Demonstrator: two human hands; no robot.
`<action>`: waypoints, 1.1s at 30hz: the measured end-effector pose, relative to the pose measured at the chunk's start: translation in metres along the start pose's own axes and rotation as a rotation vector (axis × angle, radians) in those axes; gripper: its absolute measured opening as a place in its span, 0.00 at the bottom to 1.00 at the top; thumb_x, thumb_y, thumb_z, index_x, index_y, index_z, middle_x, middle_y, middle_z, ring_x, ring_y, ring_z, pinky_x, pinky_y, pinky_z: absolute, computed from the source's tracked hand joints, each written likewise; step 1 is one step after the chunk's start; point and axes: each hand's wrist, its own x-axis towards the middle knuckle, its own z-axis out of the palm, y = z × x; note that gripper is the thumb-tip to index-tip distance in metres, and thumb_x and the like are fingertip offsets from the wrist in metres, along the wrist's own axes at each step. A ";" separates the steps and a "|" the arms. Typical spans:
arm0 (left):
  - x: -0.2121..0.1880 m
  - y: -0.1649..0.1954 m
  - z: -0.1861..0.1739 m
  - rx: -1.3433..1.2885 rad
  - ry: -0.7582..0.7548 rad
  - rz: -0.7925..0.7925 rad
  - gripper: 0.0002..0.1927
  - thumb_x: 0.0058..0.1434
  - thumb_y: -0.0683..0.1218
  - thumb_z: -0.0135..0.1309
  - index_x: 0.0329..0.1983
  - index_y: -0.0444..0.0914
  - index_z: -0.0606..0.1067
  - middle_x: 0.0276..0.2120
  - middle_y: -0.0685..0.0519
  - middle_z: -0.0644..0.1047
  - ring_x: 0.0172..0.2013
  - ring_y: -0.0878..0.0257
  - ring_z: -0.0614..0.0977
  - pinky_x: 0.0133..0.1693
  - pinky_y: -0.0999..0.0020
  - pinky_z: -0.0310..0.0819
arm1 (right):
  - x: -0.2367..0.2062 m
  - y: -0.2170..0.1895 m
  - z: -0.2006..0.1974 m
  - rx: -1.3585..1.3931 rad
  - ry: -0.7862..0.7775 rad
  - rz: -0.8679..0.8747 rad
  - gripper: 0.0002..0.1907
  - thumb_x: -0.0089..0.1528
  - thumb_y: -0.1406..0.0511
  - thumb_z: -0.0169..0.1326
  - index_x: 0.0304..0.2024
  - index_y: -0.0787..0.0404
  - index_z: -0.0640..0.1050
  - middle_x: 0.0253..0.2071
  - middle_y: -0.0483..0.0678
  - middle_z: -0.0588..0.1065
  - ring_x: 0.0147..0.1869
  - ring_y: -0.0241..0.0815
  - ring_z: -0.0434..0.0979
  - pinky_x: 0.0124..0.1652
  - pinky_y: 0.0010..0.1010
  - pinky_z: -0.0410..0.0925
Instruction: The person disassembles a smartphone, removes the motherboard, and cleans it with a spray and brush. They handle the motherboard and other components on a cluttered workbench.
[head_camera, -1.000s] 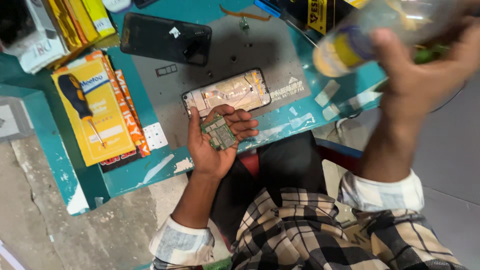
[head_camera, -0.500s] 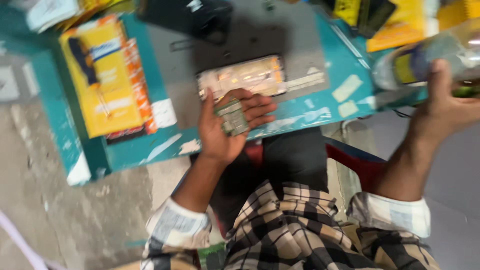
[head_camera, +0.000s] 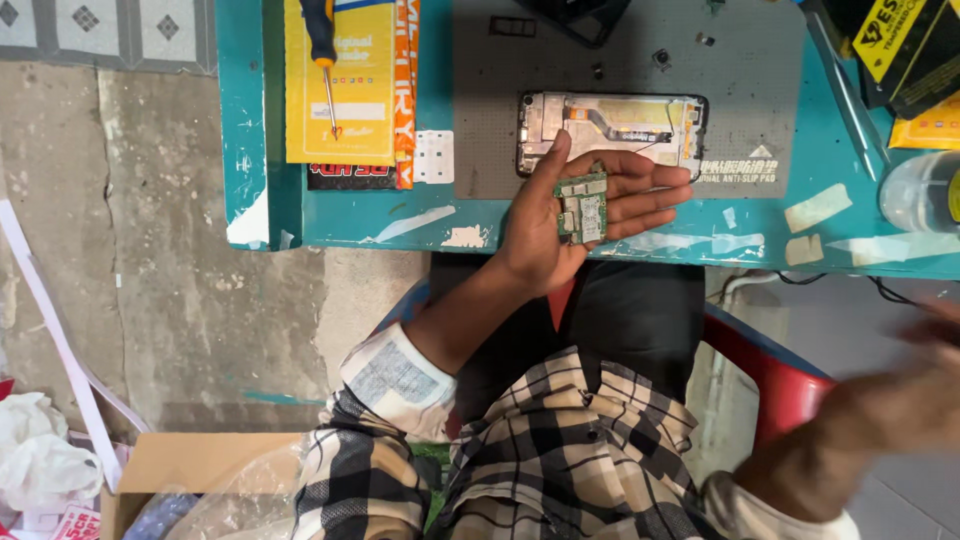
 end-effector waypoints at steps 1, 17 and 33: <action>0.000 0.000 0.000 0.001 0.000 -0.002 0.40 0.81 0.67 0.20 0.60 0.28 0.70 0.61 0.30 0.73 0.65 0.40 0.73 0.69 0.47 0.68 | 0.005 -0.018 0.014 0.039 -0.130 -0.049 0.08 0.70 0.74 0.59 0.52 0.70 0.80 0.45 0.54 0.77 0.47 0.43 0.73 0.46 0.35 0.67; -0.008 -0.004 -0.017 0.034 0.074 0.026 0.41 0.86 0.68 0.24 0.60 0.27 0.70 0.51 0.39 0.76 0.53 0.51 0.81 0.56 0.56 0.78 | 0.065 -0.106 0.100 0.232 -0.681 -0.249 0.16 0.61 0.70 0.68 0.52 0.60 0.83 0.41 0.46 0.77 0.45 0.42 0.74 0.46 0.34 0.65; -0.008 -0.008 -0.024 -0.006 0.095 -0.082 0.48 0.79 0.71 0.22 0.76 0.24 0.59 0.58 0.33 0.74 0.52 0.46 0.82 0.56 0.49 0.80 | 0.056 -0.108 0.117 0.276 -0.674 -0.201 0.09 0.63 0.76 0.69 0.44 0.63 0.84 0.41 0.46 0.73 0.48 0.38 0.73 0.43 0.27 0.68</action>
